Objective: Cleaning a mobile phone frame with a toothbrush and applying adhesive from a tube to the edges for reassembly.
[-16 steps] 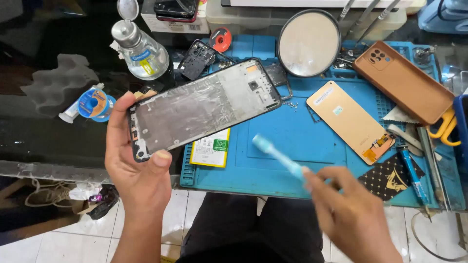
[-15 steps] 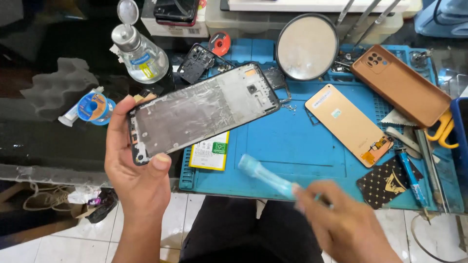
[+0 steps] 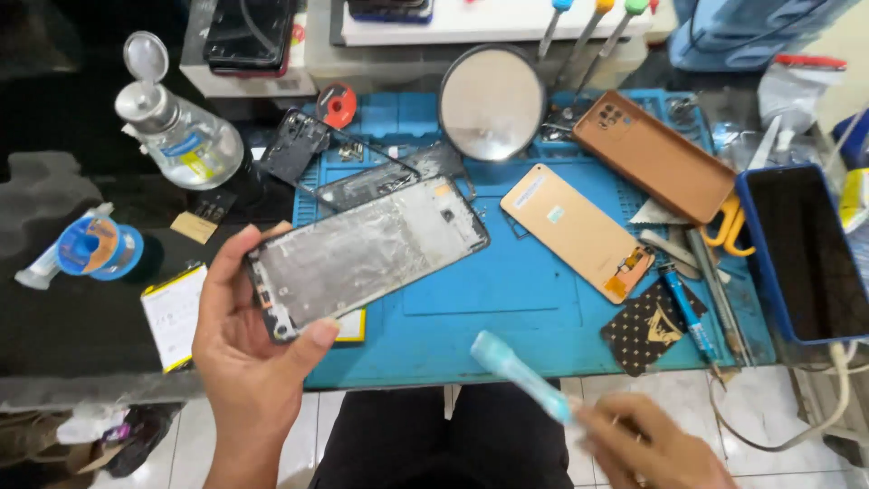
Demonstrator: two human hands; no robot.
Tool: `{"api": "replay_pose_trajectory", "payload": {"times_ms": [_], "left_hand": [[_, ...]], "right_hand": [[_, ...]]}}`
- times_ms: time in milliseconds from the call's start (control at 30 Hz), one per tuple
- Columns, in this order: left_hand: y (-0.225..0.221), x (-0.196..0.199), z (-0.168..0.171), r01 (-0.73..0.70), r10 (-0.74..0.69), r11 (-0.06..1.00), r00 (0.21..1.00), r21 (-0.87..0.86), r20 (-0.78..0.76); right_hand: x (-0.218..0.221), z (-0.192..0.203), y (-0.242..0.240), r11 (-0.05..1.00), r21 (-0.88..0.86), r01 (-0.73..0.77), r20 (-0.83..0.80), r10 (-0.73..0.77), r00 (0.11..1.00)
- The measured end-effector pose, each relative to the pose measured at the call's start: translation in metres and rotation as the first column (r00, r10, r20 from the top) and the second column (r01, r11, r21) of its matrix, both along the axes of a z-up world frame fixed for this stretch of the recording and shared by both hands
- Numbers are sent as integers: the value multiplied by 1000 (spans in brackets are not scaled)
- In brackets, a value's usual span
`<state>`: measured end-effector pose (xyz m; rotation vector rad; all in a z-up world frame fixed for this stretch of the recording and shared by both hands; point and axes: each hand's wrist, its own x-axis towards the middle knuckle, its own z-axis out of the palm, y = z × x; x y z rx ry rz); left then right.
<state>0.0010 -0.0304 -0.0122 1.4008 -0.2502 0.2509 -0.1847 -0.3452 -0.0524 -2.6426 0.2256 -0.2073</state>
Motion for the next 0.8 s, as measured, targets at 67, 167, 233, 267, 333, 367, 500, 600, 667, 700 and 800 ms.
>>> {"api": "replay_pose_trajectory", "payload": {"times_ms": [67,167,233,267,333,367,500,600,667,700,800], "left_hand": [[-1,-8,-3,41,-30,995,991,86,-128],[-11,-15,-25,224,-220,974,948,-10,-231],[-27,-21,-9,258,-221,966,869,25,-442],[-34,-24,0,284,-181,957,753,64,-632],[-40,-20,20,329,-108,925,706,190,-700],[-43,-19,29,365,-2,878,651,311,-759],[-22,-4,-12,476,75,462,820,748,-568],[-10,-1,-45,372,-31,278,925,886,-378],[-11,-1,-50,261,-81,183,965,948,-250],[-11,1,-50,263,-75,180,964,948,-254],[-14,6,-45,205,-193,87,963,975,-185]], "right_hand": [[-21,7,-1,982,43,-182,17,181,983],[-9,23,-31,984,-73,164,296,-136,945],[4,10,-60,954,-160,252,343,-186,921],[11,3,-74,919,-234,318,389,-212,897],[19,1,-83,913,-262,313,431,-180,884],[22,0,-88,913,-289,286,457,-131,880],[28,4,-89,838,-434,331,389,-157,908],[31,17,-95,857,-436,275,301,-149,942],[34,30,-107,914,-345,213,365,-79,928],[37,37,-120,917,-342,207,362,-75,929],[55,47,-171,769,-414,488,221,-435,873]]}}
